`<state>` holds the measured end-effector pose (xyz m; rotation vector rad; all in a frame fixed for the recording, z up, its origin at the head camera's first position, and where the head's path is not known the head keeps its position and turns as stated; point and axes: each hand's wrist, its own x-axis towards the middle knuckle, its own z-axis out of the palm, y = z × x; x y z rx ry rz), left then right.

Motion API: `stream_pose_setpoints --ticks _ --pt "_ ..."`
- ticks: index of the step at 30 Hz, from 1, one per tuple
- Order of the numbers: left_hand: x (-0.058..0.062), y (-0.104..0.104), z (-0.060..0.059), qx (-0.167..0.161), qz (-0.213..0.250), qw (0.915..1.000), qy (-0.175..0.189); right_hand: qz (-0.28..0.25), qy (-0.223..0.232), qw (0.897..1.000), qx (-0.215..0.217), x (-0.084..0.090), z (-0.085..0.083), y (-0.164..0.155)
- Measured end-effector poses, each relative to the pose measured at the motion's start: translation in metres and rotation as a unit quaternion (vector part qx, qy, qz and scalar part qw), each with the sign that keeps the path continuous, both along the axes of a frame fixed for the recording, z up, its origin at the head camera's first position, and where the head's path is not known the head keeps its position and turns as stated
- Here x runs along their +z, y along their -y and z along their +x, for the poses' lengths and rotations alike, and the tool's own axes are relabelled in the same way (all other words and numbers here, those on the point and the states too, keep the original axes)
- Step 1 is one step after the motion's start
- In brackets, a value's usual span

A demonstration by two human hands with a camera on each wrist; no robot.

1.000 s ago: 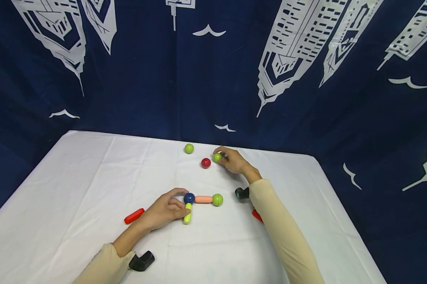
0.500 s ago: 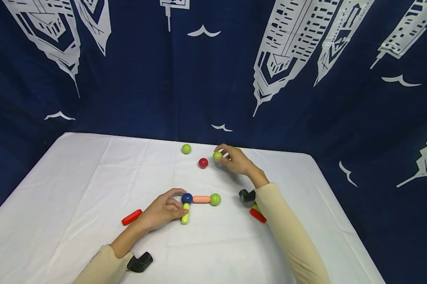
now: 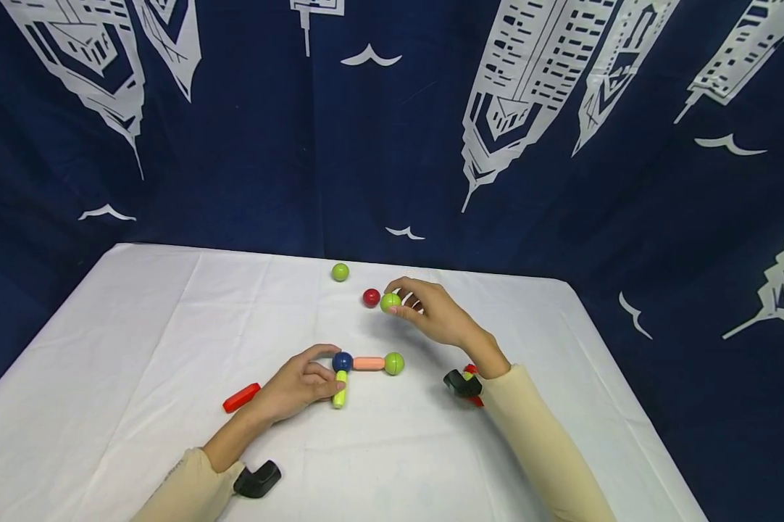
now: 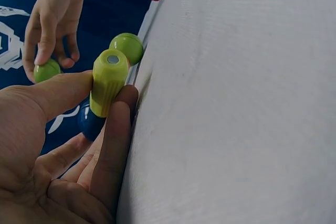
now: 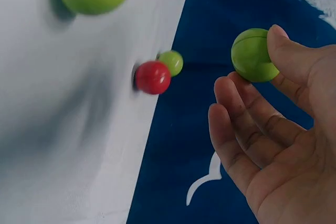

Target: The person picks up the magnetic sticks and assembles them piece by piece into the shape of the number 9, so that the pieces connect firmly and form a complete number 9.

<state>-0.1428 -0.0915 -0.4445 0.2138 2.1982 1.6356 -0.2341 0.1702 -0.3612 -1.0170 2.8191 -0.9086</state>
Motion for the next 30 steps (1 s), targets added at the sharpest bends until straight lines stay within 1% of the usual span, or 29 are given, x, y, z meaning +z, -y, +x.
stream_pose_setpoints --ticks 6,8,12,16,19,22,25,30 --pt "-0.001 0.001 0.001 -0.010 0.013 0.9997 -0.015 0.003 -0.001 1.000 0.021 -0.003 0.024 0.007" --pt "-0.001 0.001 0.002 -0.015 0.020 0.9994 -0.023 0.006 -0.003 0.999 0.032 -0.006 0.033 0.009" --pt "0.002 0.001 0.002 -0.020 0.030 0.9990 -0.026 0.010 0.002 0.998 0.054 -0.013 0.053 0.014" --pt "0.004 0.001 0.002 -0.026 0.040 0.9985 -0.025 0.023 0.029 0.997 0.074 -0.022 0.073 0.020" --pt "0.004 0.003 0.001 -0.032 0.047 0.9982 -0.021 0.040 0.042 0.994 0.088 -0.028 0.085 0.025" --pt "0.002 0.004 0.002 -0.037 0.051 0.9979 -0.014 0.058 0.033 0.993 0.098 -0.034 0.094 0.030" --pt "0.002 0.005 0.004 -0.041 0.055 0.9976 -0.015 0.070 0.016 0.992 0.107 -0.039 0.100 0.034" --pt "0.003 0.005 0.003 -0.049 0.051 0.9971 -0.025 0.075 0.016 0.990 0.118 -0.039 0.106 0.040"
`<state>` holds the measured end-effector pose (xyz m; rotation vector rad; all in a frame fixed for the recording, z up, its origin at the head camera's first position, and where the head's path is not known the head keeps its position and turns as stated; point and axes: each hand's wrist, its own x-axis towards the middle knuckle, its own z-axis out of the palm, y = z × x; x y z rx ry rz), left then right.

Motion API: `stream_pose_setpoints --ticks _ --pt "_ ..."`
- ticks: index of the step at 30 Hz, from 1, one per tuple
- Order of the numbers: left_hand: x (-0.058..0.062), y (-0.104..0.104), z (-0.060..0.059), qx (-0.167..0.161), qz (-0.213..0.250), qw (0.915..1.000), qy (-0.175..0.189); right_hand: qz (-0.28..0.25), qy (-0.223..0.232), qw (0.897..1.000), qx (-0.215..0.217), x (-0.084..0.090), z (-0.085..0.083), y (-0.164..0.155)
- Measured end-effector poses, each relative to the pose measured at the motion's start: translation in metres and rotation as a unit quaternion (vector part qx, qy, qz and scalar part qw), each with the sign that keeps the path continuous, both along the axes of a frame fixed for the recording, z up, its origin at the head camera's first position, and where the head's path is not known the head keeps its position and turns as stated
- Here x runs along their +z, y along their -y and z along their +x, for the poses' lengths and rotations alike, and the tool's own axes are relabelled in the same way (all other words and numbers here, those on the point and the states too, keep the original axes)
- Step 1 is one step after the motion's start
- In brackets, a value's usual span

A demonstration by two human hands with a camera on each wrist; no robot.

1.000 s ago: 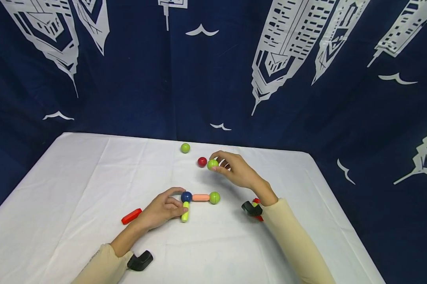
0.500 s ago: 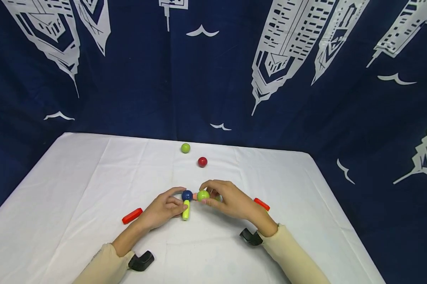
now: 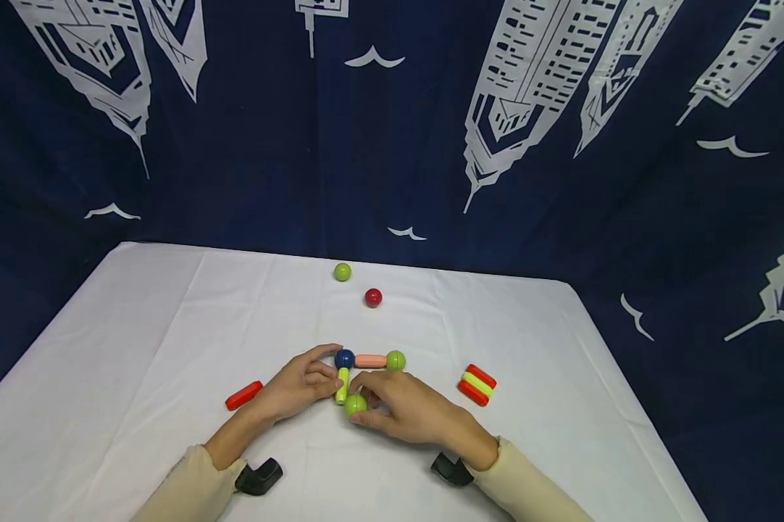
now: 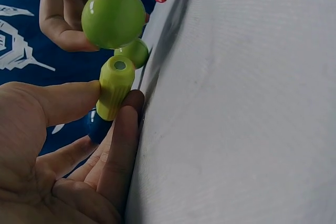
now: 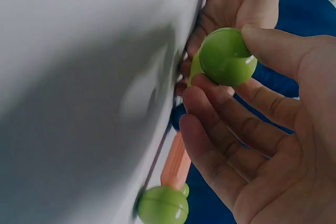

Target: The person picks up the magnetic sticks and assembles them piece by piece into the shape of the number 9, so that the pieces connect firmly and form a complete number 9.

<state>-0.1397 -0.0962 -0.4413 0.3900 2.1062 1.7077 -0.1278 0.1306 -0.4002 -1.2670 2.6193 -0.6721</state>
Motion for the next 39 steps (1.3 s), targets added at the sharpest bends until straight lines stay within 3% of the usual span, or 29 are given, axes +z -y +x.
stream_pose_setpoints --ticks 10,17,24,39 --pt "0.000 0.004 -0.001 -0.012 0.004 0.9999 0.008 0.021 -0.007 1.000 -0.003 -0.004 0.005 0.011" --pt "0.002 0.010 -0.001 0.010 -0.017 0.9998 0.003 0.030 -0.027 0.999 0.004 -0.003 0.002 0.022" --pt "-0.001 0.001 -0.003 -0.002 -0.016 0.9998 0.007 0.040 -0.010 0.999 -0.025 -0.007 0.007 0.014" --pt "-0.005 -0.005 -0.002 0.014 -0.011 0.9998 0.012 0.024 -0.007 0.999 -0.032 -0.010 0.008 0.009"
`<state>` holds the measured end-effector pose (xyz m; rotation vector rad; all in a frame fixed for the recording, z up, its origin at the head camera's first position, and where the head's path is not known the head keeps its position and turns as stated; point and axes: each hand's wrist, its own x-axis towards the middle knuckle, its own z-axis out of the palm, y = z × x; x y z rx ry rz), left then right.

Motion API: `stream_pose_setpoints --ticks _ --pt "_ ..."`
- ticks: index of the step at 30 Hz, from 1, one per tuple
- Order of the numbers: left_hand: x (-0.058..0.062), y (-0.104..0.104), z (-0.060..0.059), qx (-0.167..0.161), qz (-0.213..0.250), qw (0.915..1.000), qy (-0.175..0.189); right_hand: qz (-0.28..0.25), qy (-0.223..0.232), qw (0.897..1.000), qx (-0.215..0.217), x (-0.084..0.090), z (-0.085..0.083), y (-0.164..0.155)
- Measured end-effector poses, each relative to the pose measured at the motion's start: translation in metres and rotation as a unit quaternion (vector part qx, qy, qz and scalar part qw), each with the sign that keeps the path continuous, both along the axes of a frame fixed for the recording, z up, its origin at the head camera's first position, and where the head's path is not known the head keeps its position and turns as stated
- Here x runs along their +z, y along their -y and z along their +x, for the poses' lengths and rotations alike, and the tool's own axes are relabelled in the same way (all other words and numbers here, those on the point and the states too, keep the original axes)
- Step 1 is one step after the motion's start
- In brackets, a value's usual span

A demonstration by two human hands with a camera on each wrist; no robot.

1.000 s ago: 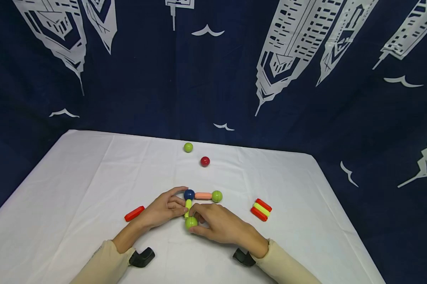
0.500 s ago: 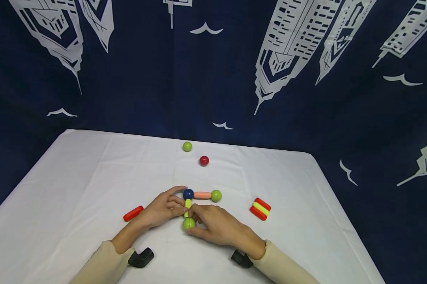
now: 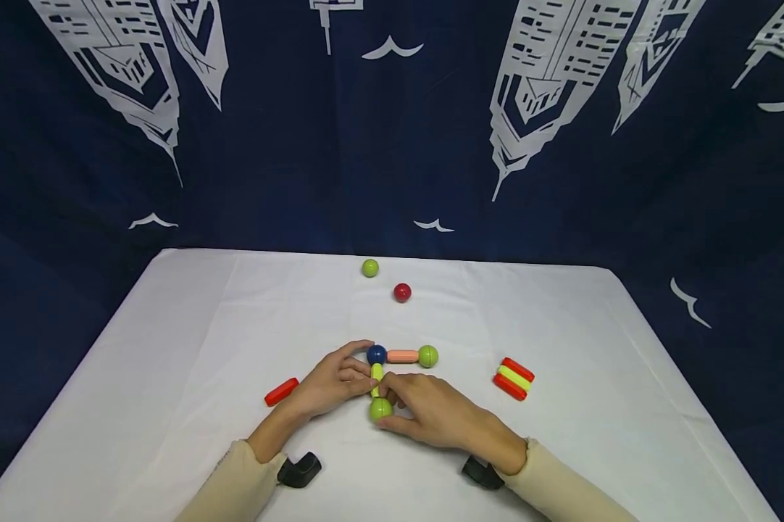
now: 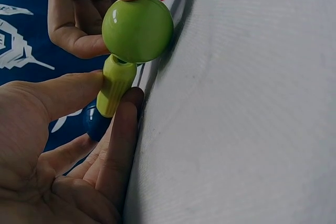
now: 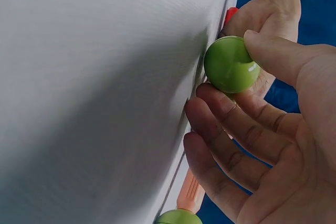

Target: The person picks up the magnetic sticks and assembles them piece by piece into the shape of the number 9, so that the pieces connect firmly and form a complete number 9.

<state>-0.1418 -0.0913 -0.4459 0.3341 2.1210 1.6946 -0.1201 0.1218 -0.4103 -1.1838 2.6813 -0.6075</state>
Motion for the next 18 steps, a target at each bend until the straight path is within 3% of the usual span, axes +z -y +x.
stream_pose_setpoints --ticks 18 --pt "0.0001 -0.0045 -0.0006 0.005 -0.005 0.9999 -0.008 -0.002 -0.009 1.000 -0.019 -0.0025 0.0000 -0.0025"
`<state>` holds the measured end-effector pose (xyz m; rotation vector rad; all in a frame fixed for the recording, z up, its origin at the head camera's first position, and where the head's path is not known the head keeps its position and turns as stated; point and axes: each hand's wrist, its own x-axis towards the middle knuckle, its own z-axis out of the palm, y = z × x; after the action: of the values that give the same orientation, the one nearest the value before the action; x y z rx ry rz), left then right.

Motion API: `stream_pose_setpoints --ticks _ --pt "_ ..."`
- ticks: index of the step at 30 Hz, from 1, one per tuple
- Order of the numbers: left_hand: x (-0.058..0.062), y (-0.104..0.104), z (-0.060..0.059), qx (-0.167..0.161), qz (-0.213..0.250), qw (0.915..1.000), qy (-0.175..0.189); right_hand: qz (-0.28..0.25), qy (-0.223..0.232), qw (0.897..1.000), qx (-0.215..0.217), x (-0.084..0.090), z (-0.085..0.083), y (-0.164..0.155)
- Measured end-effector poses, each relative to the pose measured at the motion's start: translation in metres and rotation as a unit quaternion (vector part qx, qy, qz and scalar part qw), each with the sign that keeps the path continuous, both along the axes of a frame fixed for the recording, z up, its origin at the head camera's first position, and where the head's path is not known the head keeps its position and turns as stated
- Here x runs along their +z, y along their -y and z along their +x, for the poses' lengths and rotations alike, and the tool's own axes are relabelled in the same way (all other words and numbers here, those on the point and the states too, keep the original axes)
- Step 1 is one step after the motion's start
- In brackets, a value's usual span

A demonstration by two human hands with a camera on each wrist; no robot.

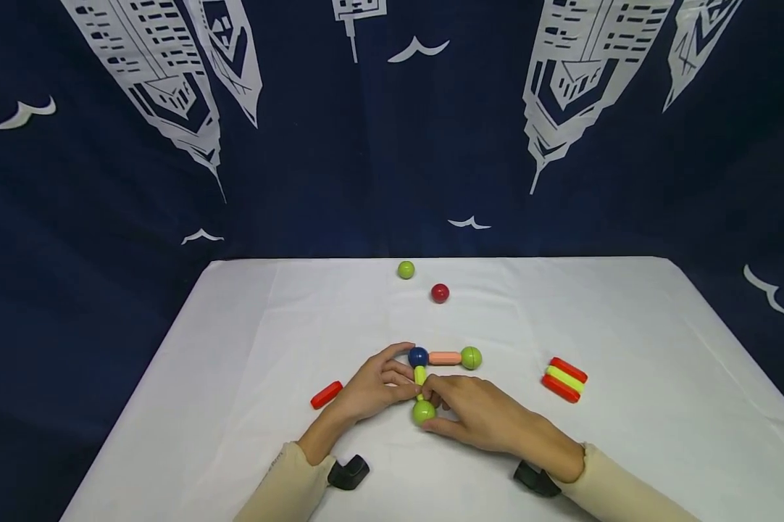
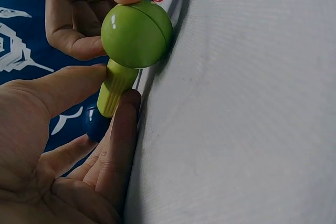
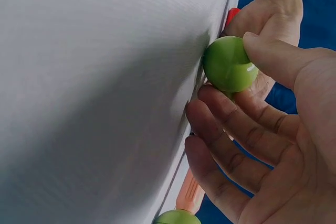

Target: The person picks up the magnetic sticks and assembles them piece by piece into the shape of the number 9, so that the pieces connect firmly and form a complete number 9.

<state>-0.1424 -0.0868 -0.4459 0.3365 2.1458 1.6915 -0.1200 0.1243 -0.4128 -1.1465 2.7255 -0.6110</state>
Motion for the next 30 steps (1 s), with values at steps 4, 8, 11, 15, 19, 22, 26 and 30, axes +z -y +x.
stream_pose_setpoints --ticks 4,8,11,15,19,22,26,30 --pt "-0.003 -0.010 0.000 -0.001 0.005 1.0000 -0.004 0.012 -0.001 1.000 -0.007 0.004 0.002 -0.011" --pt "-0.004 -0.011 0.001 0.002 0.000 1.0000 -0.009 0.012 -0.011 1.000 -0.008 0.008 0.002 -0.019" --pt "-0.002 -0.005 0.002 0.007 -0.013 0.9998 -0.012 0.002 -0.016 1.000 -0.010 0.009 0.000 -0.022" --pt "0.001 0.001 0.002 0.008 -0.035 0.9993 -0.012 -0.014 -0.012 0.999 -0.033 0.013 -0.002 -0.030" --pt "0.002 0.002 0.002 0.006 -0.050 0.9987 -0.003 -0.016 -0.006 0.998 -0.067 0.016 -0.002 -0.046" --pt "0.003 0.001 0.004 0.005 -0.059 0.9982 0.002 -0.021 -0.010 0.996 -0.084 0.017 -0.002 -0.060" --pt "0.006 0.002 0.005 -0.010 -0.063 0.9980 0.004 -0.036 -0.036 0.994 -0.099 0.018 -0.004 -0.080" --pt "0.009 0.006 0.004 -0.043 -0.060 0.9972 -0.011 -0.041 -0.059 0.991 -0.111 0.018 -0.008 -0.098"
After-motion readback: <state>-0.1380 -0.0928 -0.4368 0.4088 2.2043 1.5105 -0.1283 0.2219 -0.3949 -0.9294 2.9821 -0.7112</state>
